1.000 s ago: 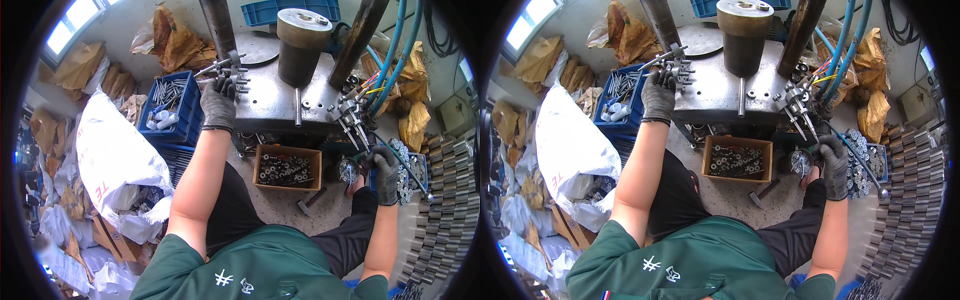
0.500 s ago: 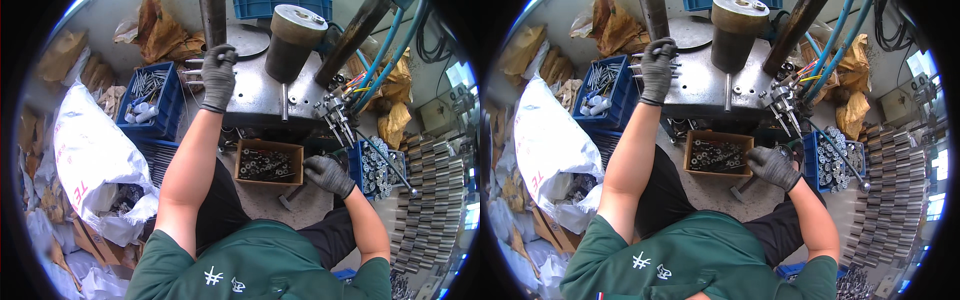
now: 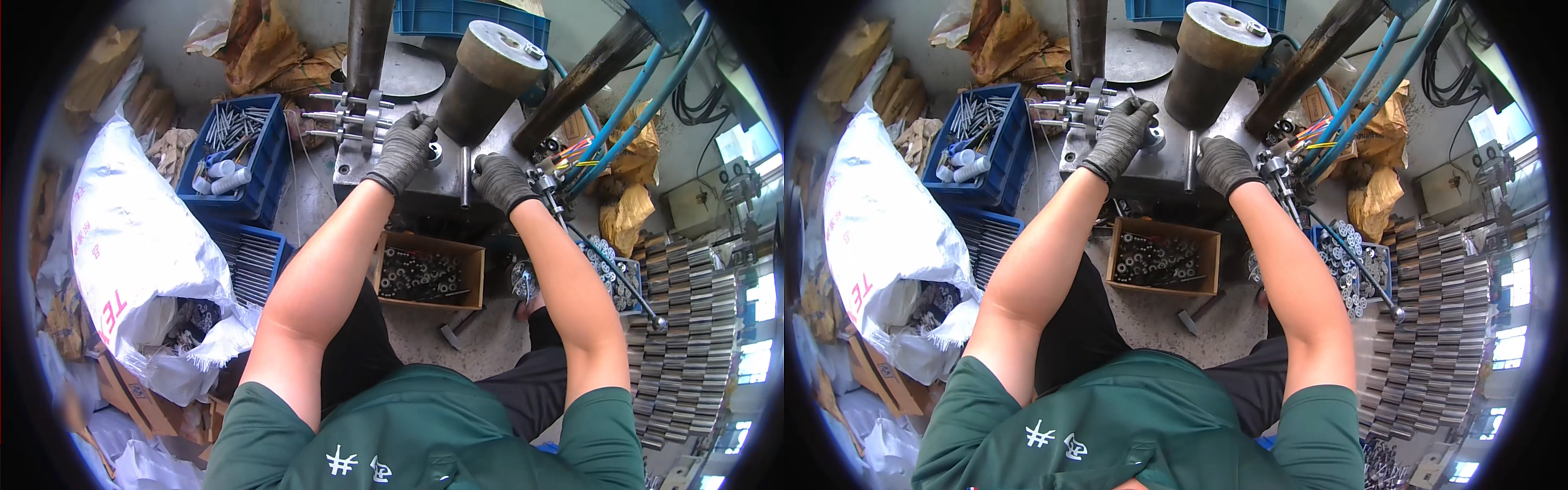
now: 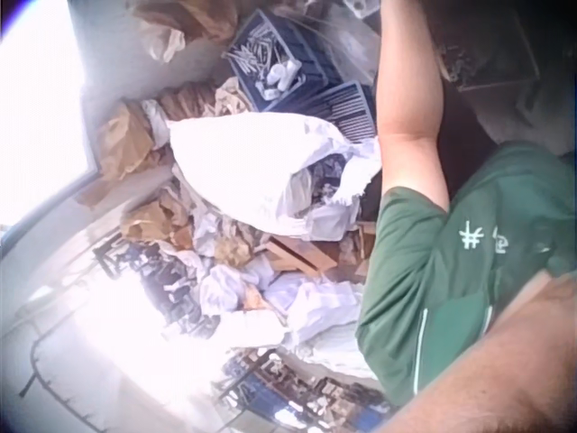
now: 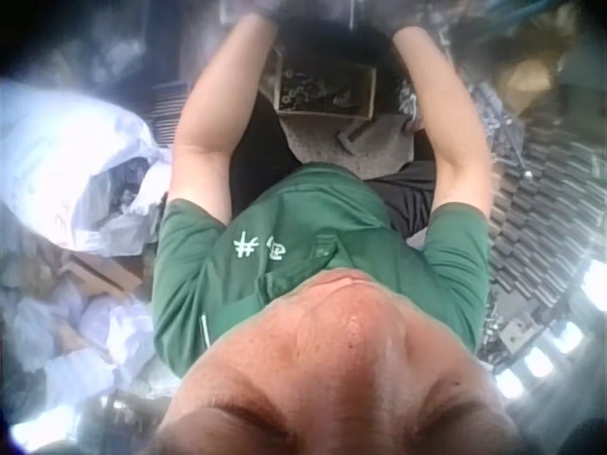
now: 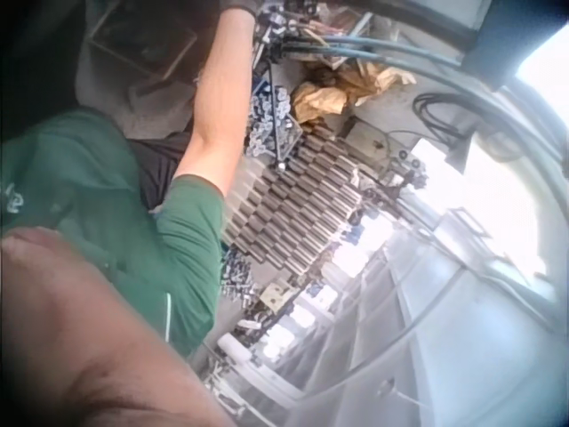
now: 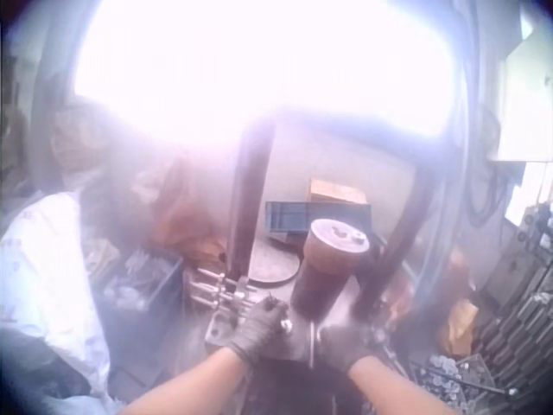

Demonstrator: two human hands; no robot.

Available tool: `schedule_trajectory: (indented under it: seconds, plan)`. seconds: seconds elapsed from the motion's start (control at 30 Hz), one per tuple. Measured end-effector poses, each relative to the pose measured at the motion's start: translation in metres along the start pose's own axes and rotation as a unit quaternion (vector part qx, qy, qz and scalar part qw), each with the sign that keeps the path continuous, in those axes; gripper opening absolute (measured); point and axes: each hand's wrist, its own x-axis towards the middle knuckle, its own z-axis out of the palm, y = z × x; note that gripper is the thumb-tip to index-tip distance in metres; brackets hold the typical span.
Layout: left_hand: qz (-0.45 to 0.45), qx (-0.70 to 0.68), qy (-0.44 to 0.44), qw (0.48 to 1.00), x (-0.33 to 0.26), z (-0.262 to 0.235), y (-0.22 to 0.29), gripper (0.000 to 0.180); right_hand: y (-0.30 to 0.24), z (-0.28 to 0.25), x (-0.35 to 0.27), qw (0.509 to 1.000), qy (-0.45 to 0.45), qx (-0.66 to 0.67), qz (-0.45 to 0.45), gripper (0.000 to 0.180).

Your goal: Assembling and pressing metal components using an industrial machine.

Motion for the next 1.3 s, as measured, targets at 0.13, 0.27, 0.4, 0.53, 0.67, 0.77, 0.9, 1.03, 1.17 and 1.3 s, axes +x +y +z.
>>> schedule_trajectory:
  seconds: [0.13, 0.27, 0.4, 0.53, 0.67, 0.77, 0.9, 1.03, 1.17, 1.3]
  plan:
    - [-0.052, -0.024, 0.018, 0.998, 0.008, -0.010, -0.005, 0.024, 0.002, 0.007, 0.005, 1.000, 0.021, -0.007, -0.011, 0.028]
    - [0.022, 0.150, 0.020, 0.988, 0.003, -0.010, -0.003, 0.033, -0.008, -0.021, 0.004, 0.999, 0.039, -0.026, -0.003, 0.025]
    - [0.002, 0.295, -0.029, 0.955, -0.020, 0.001, 0.034, 0.047, 0.007, -0.066, 0.006, 0.949, 0.285, 0.113, -0.070, 0.014]
    - [0.028, 0.358, -0.068, 0.931, -0.032, 0.006, 0.036, 0.048, 0.010, -0.131, 0.025, 0.867, 0.450, 0.171, -0.130, 0.011]
    - [0.090, 0.378, -0.042, 0.920, -0.036, 0.012, 0.024, 0.041, 0.034, -0.163, 0.066, 0.879, 0.449, 0.158, -0.027, 0.021]
    - [0.139, 0.423, -0.017, 0.895, -0.034, 0.017, 0.018, 0.035, 0.050, -0.167, 0.084, 0.892, 0.409, 0.188, 0.044, 0.030]
    - [0.205, 0.472, 0.008, 0.858, -0.033, 0.018, 0.012, 0.030, 0.054, -0.162, 0.096, 0.903, 0.359, 0.224, 0.075, 0.035]
    - [0.160, 0.418, 0.004, 0.894, -0.025, 0.016, 0.002, 0.029, 0.048, -0.161, 0.099, 0.924, 0.334, 0.172, 0.062, 0.038]
    - [0.058, 0.338, -0.036, 0.939, -0.020, 0.012, -0.006, 0.034, 0.042, -0.165, 0.097, 0.938, 0.311, 0.122, 0.090, 0.039]
    - [0.074, 0.338, -0.030, 0.938, -0.014, 0.009, -0.018, 0.040, 0.039, -0.172, 0.098, 0.948, 0.291, 0.087, 0.095, 0.039]
